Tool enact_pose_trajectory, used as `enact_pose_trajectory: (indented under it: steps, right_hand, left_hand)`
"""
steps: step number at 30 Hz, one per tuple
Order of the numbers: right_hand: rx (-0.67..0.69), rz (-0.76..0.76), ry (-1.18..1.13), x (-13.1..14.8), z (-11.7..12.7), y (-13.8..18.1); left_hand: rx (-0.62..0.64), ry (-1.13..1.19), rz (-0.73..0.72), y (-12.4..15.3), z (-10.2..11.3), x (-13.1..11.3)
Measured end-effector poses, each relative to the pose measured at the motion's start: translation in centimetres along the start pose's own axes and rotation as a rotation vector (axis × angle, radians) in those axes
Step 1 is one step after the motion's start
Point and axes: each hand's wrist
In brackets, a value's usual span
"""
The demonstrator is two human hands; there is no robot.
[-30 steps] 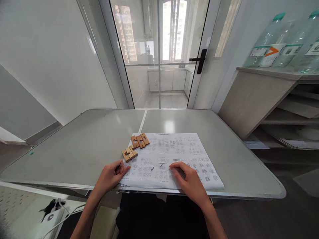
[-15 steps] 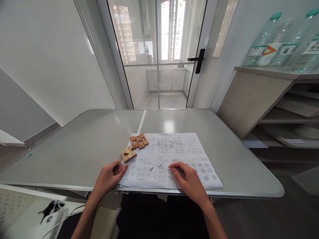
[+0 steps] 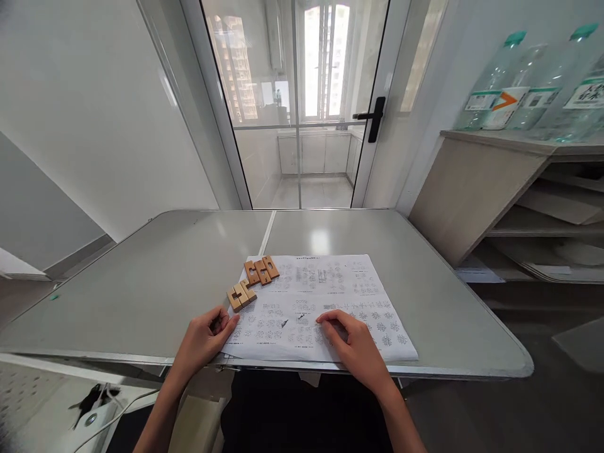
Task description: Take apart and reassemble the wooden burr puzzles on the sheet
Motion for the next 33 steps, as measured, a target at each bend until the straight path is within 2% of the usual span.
enact_pose_trajectory:
  steps: [23, 33]
  right_hand:
    - [0.002, 0.031, -0.033, 0.26, 0.38, 0.03]
    - [0.008, 0.043, -0.052, 0.00, 0.38, 0.07]
  left_hand:
    - [-0.056, -0.011, 0.008, -0.31, -0.06, -0.88]
    - [-0.038, -0.016, 0.019, -0.23, 0.06, -1.01]
Point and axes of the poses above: each hand's wrist, its own y-axis away from the middle knuckle, its own z-axis out of the back of the hand, x = y × z, and after that the axes turned 7 degrees about y, right-handed
